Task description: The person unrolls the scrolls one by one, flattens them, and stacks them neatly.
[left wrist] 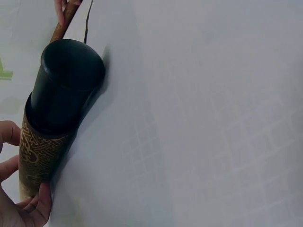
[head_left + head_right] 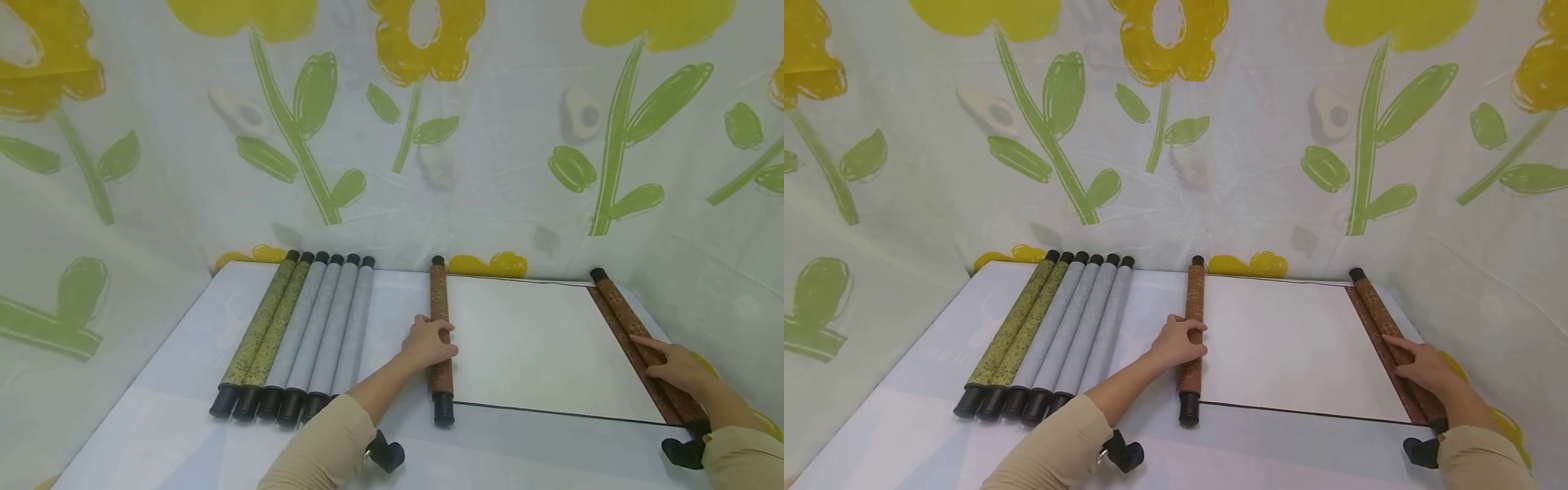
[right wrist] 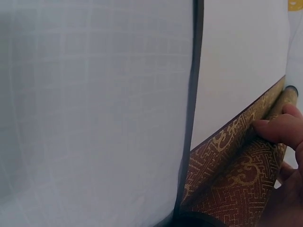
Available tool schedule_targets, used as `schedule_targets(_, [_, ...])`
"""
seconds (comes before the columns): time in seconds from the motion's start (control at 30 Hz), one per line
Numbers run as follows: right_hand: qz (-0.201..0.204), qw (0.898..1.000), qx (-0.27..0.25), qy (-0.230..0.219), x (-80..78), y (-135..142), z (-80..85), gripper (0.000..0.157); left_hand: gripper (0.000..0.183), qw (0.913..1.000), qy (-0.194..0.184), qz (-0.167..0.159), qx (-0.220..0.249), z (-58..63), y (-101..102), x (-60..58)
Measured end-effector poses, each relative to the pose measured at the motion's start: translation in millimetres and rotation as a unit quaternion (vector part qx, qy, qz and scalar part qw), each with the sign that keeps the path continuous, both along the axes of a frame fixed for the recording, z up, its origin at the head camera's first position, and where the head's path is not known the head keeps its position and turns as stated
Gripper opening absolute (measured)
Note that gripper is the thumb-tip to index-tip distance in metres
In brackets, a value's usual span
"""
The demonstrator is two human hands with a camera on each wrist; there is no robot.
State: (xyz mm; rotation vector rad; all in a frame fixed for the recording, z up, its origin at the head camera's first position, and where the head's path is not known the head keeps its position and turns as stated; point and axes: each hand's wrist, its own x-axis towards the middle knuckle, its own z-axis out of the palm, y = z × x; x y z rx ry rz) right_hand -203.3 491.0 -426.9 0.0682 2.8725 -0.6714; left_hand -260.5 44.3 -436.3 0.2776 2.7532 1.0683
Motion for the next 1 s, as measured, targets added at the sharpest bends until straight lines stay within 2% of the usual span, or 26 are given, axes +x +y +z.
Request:
schedule_targets(0.33, [0.004,1.0,0.004,0.009,0.0,0.5,-1.8,0.071,0.059,0.9992,0.036,0.005,-0.017,-3.9,-3.0,1.8])
schedule_targets(0.57, [0.0,1.0,-0.014,0.008,-1.4,2.1,-2.9,0.073,0.054,0.9992,0.037,0.018,0.002,-3.9,-5.7,0.3])
schedule_targets(0.73, [0.003,1.0,-0.024,0.007,-1.7,4.6,-4.2,0.074,0.049,0.9989,0.04,0.019,-0.014,-2.9,-8.7,-0.7])
schedule_targets(1.0, [0.002,0.999,-0.032,-0.001,-2.3,6.0,-2.3,0.073,0.046,0.9994,0.02,0.016,-0.022,1.6,-15.6,-0.2])
